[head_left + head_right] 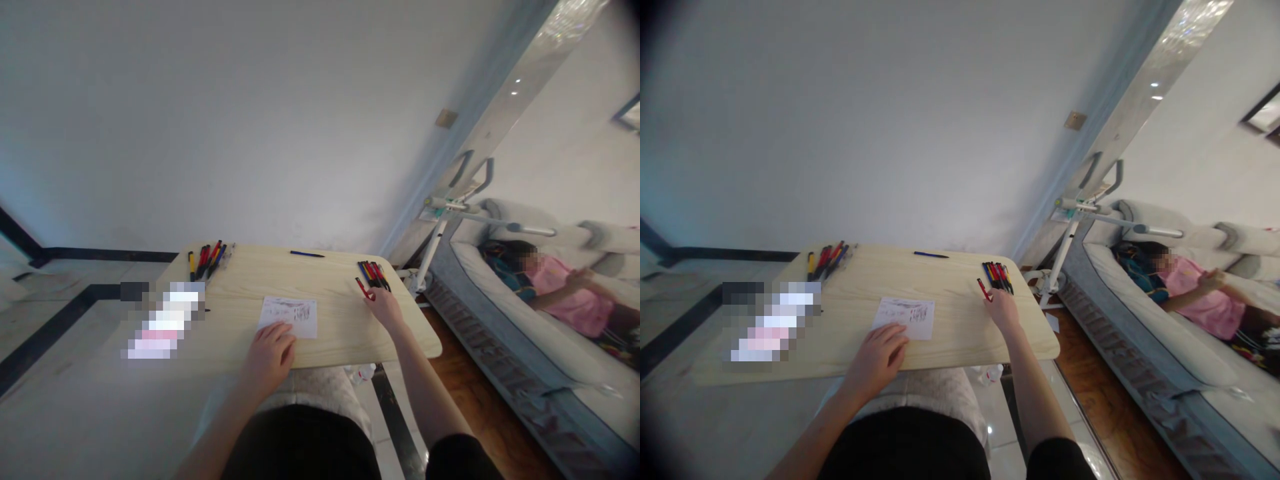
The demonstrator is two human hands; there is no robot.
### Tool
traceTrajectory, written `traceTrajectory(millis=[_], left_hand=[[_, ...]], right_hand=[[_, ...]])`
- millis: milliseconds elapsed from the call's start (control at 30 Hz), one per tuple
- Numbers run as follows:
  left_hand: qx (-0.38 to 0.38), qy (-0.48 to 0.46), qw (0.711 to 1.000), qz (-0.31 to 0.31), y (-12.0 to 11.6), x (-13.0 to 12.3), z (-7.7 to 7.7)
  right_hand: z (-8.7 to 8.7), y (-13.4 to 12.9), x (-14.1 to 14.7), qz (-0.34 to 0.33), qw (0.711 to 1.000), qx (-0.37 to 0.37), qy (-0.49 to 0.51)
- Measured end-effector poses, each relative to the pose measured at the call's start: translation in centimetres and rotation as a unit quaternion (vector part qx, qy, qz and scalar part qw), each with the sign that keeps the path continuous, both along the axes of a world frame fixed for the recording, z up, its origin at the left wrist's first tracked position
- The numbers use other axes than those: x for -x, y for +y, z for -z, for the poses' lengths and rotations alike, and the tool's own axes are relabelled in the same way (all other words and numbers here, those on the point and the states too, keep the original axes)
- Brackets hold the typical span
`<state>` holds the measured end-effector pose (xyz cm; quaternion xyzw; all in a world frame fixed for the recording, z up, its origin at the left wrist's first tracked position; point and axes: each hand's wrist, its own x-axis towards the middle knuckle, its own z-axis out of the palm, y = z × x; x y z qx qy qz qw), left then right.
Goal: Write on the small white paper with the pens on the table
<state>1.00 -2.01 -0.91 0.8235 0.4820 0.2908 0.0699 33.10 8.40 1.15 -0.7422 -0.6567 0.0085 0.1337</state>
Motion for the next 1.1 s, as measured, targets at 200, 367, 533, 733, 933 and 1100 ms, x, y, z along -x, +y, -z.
traceTrajectory(millis=[200,367,533,733,933,1100], left_hand=[[-0.006,-0.007,1.000,-0.002,-0.1,0.0,-0.2],[-0.029,-0.019,0.999,-0.016,-0.4,0.0,-0.7],[-0.028,-0.017,0.999,-0.013,-0.4,-0.1,-0.8],[-0.026,-0.001,0.999,-0.026,-0.2,0.0,-0.3],[-0.045,0.013,0.998,-0.033,0.1,0.1,0.1],[-0.059,0.017,0.998,-0.032,0.4,0.2,0.3]], right_hand=[[0.7,0.3,-0.1,0.036,0.999,0.018,-0.007],[1.3,-1.7,-0.7,0.055,0.998,-0.011,0.013],[1.3,-4.1,-0.8,0.072,0.997,-0.014,0.007],[1.1,-4.3,-0.3,0.067,0.997,-0.025,-0.012],[0.7,-3.5,0.4,0.087,0.996,-0.017,-0.004],[0.1,-2.3,0.8,0.105,0.994,-0.021,-0.005]])
